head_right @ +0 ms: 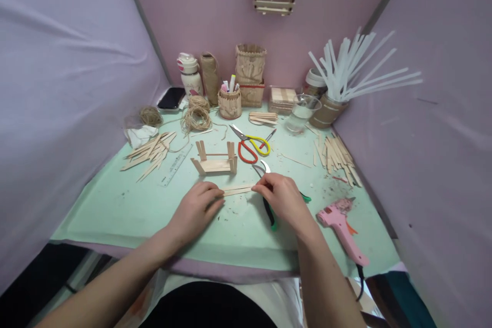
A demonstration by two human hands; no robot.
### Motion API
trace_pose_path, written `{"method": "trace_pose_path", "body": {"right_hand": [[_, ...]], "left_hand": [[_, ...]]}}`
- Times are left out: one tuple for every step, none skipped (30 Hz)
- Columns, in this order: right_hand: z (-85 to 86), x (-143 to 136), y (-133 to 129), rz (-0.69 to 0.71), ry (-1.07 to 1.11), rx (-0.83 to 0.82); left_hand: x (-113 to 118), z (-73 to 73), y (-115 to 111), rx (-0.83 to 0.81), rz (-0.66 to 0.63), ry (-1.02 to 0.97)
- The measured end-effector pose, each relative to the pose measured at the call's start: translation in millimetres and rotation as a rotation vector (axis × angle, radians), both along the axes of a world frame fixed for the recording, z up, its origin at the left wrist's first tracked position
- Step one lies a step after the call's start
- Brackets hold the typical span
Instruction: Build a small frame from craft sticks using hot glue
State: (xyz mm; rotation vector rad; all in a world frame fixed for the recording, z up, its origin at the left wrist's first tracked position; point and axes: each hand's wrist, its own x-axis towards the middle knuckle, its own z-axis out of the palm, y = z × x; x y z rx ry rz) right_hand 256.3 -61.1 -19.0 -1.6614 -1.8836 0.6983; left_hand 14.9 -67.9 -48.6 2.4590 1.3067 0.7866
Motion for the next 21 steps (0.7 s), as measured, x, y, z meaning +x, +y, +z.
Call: {"method": "trace_pose_path", "body": {"right_hand": [[-1.1, 1, -7, -0.010, 0.012, 0.009], [-2.2, 2, -15, -0.020, 0.025, 0.023], [-3.3, 4, -23, -0.026, 0.038, 0.040], [-4.3, 7, -31, -0.031, 0.047, 0.057], [-5.1, 10, -39, -0.034, 0.055, 0.074], [-5.6, 14, -47, -0.032, 0.061, 0.088], [-5.8, 18, -55, -0.026, 0.066, 0.099], [-5.8, 22, -63, -0.019, 0.072, 0.107], [-5.5, 26, -70, -0.017, 0.077, 0.114], [-5.0, 31, -76, -0.021, 0.078, 0.125], [-4.6, 35, -81, -0.027, 0.074, 0.138], [-4.3, 40, -85, -0.032, 0.067, 0.158], [-4.2, 43, -88, -0.033, 0.057, 0.175], [-4.4, 46, -90, -0.027, 0.047, 0.190], [-4.8, 48, -90, -0.020, 0.039, 0.201], [-5.4, 48, -90, -0.018, 0.036, 0.213], [-6.0, 47, -90, -0.022, 0.042, 0.230], [-6.5, 44, -89, -0.030, 0.055, 0.250], [-6.8, 40, -88, -0.036, 0.073, 0.267], [-6.7, 35, -87, -0.035, 0.094, 0.284], [-6.2, 30, -87, -0.025, 0.115, 0.295]], "left_hand": [[4, -2.3, 1, -0.038, 0.013, 0.044], [7, -4.4, 2, -0.071, 0.028, 0.085], [9, -6.3, 4, -0.095, 0.041, 0.118], [9, -8.1, 5, -0.112, 0.053, 0.139], [9, -9.9, 5, -0.120, 0.062, 0.146], [8, -11.4, 5, -0.121, 0.068, 0.143], [8, -12.6, 5, -0.117, 0.073, 0.138], [7, -13.3, 5, -0.110, 0.077, 0.134], [6, -13.3, 5, -0.107, 0.079, 0.137], [6, -12.6, 5, -0.110, 0.079, 0.147], [6, -11.2, 4, -0.120, 0.075, 0.161], [7, -9.1, 4, -0.132, 0.068, 0.177], [7, -6.6, 4, -0.142, 0.056, 0.187], [8, -3.7, 3, -0.148, 0.039, 0.187], [9, -0.9, 2, -0.142, 0.020, 0.169], [10, 1.7, 0, -0.119, -0.002, 0.131], [12, 3.9, -2, -0.072, -0.028, 0.072], [12, 5.4, -5, -0.002, -0.057, -0.001], [13, 6.2, -8, 0.083, -0.085, -0.076], [14, 6.3, -11, 0.172, -0.107, -0.142], [14, 5.7, -14, 0.252, -0.126, -0.192]]}}
